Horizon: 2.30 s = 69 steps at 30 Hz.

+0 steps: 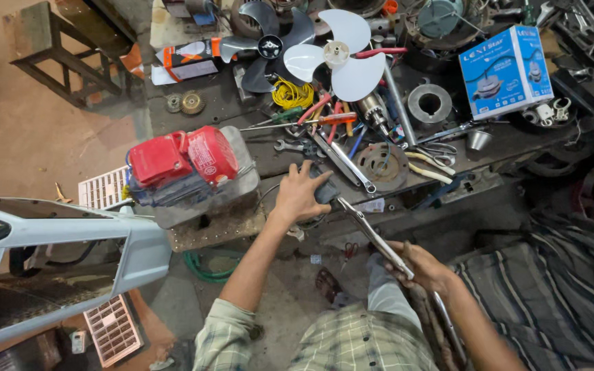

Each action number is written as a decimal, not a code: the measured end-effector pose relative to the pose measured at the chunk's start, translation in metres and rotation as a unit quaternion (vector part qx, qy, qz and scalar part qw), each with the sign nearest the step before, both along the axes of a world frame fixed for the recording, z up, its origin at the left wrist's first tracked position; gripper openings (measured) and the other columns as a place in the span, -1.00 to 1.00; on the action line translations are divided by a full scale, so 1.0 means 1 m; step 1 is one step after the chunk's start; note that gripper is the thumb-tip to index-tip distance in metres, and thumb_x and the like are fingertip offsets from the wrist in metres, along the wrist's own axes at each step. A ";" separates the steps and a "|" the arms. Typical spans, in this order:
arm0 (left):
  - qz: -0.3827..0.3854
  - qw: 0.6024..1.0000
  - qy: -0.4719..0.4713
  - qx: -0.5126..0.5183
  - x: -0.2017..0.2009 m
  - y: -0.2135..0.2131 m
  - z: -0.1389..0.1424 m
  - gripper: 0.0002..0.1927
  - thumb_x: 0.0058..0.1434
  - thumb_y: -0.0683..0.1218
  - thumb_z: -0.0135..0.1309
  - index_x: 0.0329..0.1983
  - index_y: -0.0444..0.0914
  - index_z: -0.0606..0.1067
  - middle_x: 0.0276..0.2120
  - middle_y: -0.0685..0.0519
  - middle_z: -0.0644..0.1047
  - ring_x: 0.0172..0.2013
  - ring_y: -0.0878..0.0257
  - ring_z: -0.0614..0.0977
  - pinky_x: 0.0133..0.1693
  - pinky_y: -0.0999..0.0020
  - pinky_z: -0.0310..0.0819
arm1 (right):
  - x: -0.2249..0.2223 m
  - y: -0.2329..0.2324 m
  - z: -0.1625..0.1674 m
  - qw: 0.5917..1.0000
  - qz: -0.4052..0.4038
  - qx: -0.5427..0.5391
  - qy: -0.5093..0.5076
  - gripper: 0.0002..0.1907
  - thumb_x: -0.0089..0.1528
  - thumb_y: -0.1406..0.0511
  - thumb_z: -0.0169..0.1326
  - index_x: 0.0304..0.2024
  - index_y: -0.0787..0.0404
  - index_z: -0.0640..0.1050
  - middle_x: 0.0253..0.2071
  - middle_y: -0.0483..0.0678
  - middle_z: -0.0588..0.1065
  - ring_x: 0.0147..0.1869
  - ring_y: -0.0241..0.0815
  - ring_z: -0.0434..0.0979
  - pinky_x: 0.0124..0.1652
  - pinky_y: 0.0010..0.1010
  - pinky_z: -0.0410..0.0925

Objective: The person handles a motor shaft and gears, then uses pliers to remove a white fan blade from a motor housing. They then use a large wrench to tighten a nut on the motor casing.

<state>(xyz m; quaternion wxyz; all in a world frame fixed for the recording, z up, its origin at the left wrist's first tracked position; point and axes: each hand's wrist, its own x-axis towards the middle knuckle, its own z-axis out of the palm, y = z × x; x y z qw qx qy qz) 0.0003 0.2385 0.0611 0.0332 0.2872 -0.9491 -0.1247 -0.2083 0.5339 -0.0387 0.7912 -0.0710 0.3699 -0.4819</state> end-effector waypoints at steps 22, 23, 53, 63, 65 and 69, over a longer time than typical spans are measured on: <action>0.035 0.999 -0.010 0.007 -0.005 0.003 0.004 -0.10 -0.23 0.27 0.40 0.29 0.17 0.46 0.24 -0.21 0.32 0.11 -0.29 0.40 -0.04 -0.09 0.52 | 0.055 -0.034 0.012 0.591 0.007 -0.061 0.805 -0.46 0.09 0.33 0.17 0.16 0.09 0.53 -0.28 0.11 0.58 -0.25 0.18 0.57 -0.28 -0.05 0.40; 0.031 0.999 0.004 -0.005 -0.004 0.004 0.002 -0.09 -0.25 0.27 0.41 0.29 0.17 0.47 0.23 -0.22 0.32 0.11 -0.31 0.39 -0.04 -0.10 0.51 | 0.057 -0.032 0.013 0.587 -0.006 -0.065 0.807 -0.47 0.09 0.34 0.15 0.16 0.07 0.55 -0.25 0.10 0.59 -0.23 0.18 0.57 -0.26 -0.05 0.40; -0.031 0.999 0.035 -0.009 0.005 -0.008 -0.004 -0.07 -0.29 0.28 0.41 0.28 0.17 0.46 0.29 -0.19 0.30 0.12 -0.28 0.38 -0.03 -0.11 0.51 | 0.061 0.018 0.009 0.746 0.017 -0.089 0.660 -0.23 0.26 -0.04 0.18 0.38 0.19 0.32 -0.35 0.01 0.47 -0.47 -0.25 0.43 -0.53 -0.44 0.30; -0.040 0.999 0.031 -0.016 -0.002 -0.012 -0.004 -0.07 -0.32 0.32 0.43 0.24 0.19 0.48 0.27 -0.16 0.32 0.09 -0.30 0.39 -0.01 -0.14 0.49 | 0.077 -0.050 -0.044 0.807 -0.007 -0.145 -0.572 -0.14 0.22 0.01 0.17 0.44 0.20 0.17 -0.22 0.10 0.45 -0.51 -0.28 0.41 -0.62 -0.51 0.34; -0.032 1.000 -0.001 0.002 -0.003 -0.016 0.001 -0.09 -0.27 0.31 0.41 0.27 0.20 0.47 0.29 -0.19 0.31 0.09 -0.28 0.40 -0.03 -0.12 0.51 | 0.088 -0.048 -0.047 0.756 -0.068 -0.095 -0.644 -0.35 0.27 0.17 0.13 0.33 0.24 0.25 -0.29 0.07 0.44 -0.55 -0.36 0.45 -0.65 -0.54 0.38; -0.046 0.999 -0.026 0.011 -0.005 -0.017 0.008 -0.10 -0.27 0.30 0.40 0.26 0.22 0.47 0.27 -0.18 0.31 0.08 -0.26 0.41 -0.03 -0.09 0.52 | 0.084 -0.038 -0.048 0.791 -0.073 -0.099 -0.600 -0.60 0.39 0.27 0.05 0.20 0.29 0.32 -0.43 -0.01 0.44 -0.57 -0.37 0.43 -0.60 -0.51 0.36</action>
